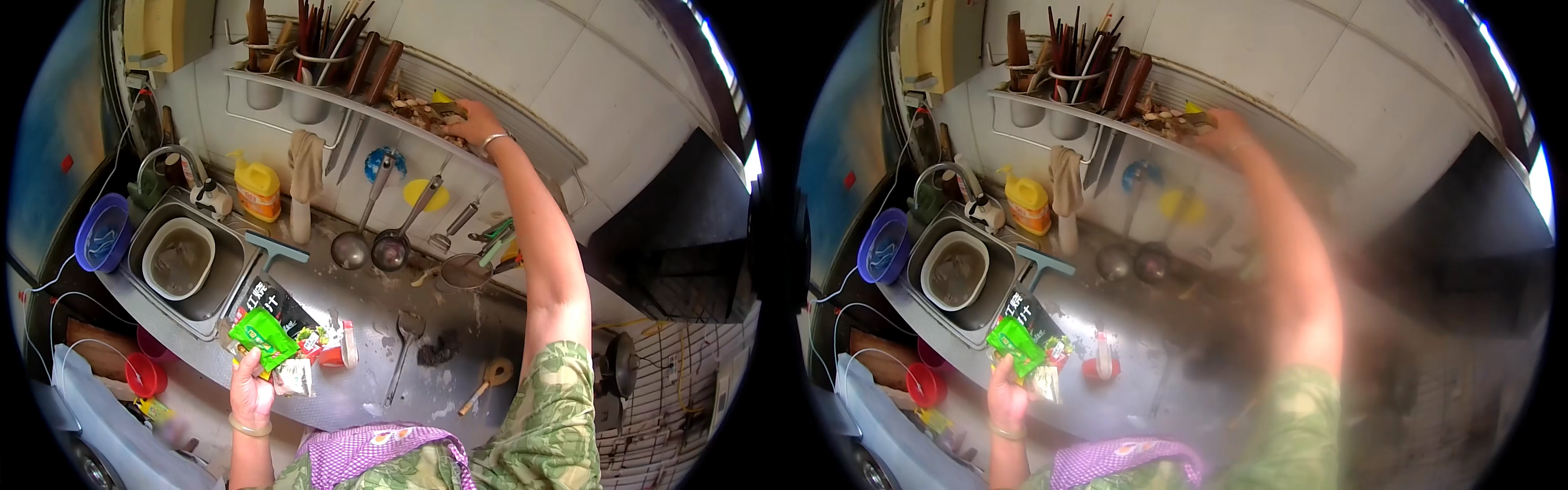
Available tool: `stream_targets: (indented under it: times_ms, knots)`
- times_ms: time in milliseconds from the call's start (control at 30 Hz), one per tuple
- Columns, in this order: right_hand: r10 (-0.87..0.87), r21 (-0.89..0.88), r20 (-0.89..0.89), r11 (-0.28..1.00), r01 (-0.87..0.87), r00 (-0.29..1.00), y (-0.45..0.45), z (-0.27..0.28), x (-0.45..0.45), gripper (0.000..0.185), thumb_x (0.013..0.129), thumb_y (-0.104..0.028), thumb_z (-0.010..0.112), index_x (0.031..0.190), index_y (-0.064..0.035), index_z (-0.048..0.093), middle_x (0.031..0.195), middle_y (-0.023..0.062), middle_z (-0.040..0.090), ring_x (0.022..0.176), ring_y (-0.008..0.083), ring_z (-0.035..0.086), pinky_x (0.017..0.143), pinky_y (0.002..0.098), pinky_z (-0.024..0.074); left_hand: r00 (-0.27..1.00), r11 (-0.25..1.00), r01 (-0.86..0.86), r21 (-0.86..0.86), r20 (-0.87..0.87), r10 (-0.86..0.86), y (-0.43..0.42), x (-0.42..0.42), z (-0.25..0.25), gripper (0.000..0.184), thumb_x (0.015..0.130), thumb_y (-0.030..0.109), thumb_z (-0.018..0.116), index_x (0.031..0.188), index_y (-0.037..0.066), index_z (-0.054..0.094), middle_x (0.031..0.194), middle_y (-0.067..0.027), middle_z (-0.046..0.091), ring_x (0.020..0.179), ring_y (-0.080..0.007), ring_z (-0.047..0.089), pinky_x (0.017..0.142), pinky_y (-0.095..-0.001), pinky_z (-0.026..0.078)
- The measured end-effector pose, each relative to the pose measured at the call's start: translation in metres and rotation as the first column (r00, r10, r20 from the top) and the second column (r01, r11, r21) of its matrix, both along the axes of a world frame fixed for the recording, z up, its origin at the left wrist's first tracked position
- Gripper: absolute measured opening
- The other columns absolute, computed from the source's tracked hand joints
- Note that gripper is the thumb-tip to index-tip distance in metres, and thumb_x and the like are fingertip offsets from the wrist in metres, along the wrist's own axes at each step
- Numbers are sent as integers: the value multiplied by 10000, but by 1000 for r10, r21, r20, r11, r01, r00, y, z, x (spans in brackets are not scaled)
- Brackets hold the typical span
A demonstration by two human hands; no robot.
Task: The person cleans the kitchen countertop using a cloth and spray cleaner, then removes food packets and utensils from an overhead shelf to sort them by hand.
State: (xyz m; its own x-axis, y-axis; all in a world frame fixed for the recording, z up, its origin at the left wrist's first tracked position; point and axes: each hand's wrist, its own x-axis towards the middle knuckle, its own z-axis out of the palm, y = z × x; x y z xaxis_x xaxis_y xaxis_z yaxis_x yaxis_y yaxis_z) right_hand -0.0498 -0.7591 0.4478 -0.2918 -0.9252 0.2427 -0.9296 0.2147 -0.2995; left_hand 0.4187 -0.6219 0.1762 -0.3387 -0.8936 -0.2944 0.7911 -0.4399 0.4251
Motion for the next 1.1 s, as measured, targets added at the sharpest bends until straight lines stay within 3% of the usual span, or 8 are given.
stream_targets:
  times_ms: [233,333,567,667,767,867,967,1100]
  knots:
    - [-70,-355,-146,935,14,987,-16,12,11,396,651,-162,689,1022,-29,649,880,158,683,804,350,630,753,391,495,999,1000,-10,-29,53,12,-1,2,-6,406,892,78,582,1284,41,483,1179,-106,604,1073,-257,579,965,-426,454]
    - [-47,-369,-250,928,-50,967,-57,5,10,437,662,-182,679,1072,-38,639,992,187,669,894,367,622,794,395,489,1000,1000,19,-1,3,-19,-1,3,4,424,848,13,621,1254,72,515,1149,-65,630,1054,-220,605,955,-416,477]
    - [-26,-64,-9,998,25,1000,-102,-18,33,662,686,-344,693,1281,-88,554,1237,211,580,1143,348,552,990,383,431,1000,1000,-5,26,-18,5,0,8,-1,422,849,12,620,1255,63,513,1145,-70,631,1058,-222,603,967,-416,467]
    - [13,-14,-258,1000,-17,966,-105,-26,34,694,696,-377,696,1304,-87,528,1274,219,548,1181,352,524,1003,388,419,1000,999,-30,14,4,30,1,12,-3,413,853,13,618,1251,55,516,1142,-71,632,1057,-222,602,970,-414,464]
    - [138,60,-120,989,-132,983,-104,-22,15,716,770,-410,669,1341,-27,469,1334,227,501,1223,362,482,1024,374,388,999,999,-31,36,-4,32,2,16,-9,404,855,14,615,1246,50,519,1140,-71,632,1059,-222,602,971,-412,463]
    - [150,-27,-135,988,-155,979,-79,-25,10,675,781,-380,668,1338,-43,484,1312,215,520,1213,370,488,1031,382,380,1000,999,-15,37,-23,16,2,16,-9,396,859,16,610,1244,51,523,1141,-72,632,1054,-222,604,967,-407,465]
    - [51,-43,-100,998,-55,994,-60,-26,2,671,772,-409,682,1324,-67,514,1296,199,531,1205,367,487,1028,391,380,999,999,-33,19,-15,33,2,15,-4,392,861,17,607,1243,50,524,1144,-77,632,1050,-224,607,963,-407,470]
    - [-67,33,-369,996,85,927,-44,-16,18,595,774,-434,654,1273,-122,571,1267,172,558,1202,325,500,1052,423,357,1000,1000,4,19,-4,-4,1,14,-4,399,860,17,609,1247,49,519,1157,-84,627,1061,-229,603,971,-411,466]
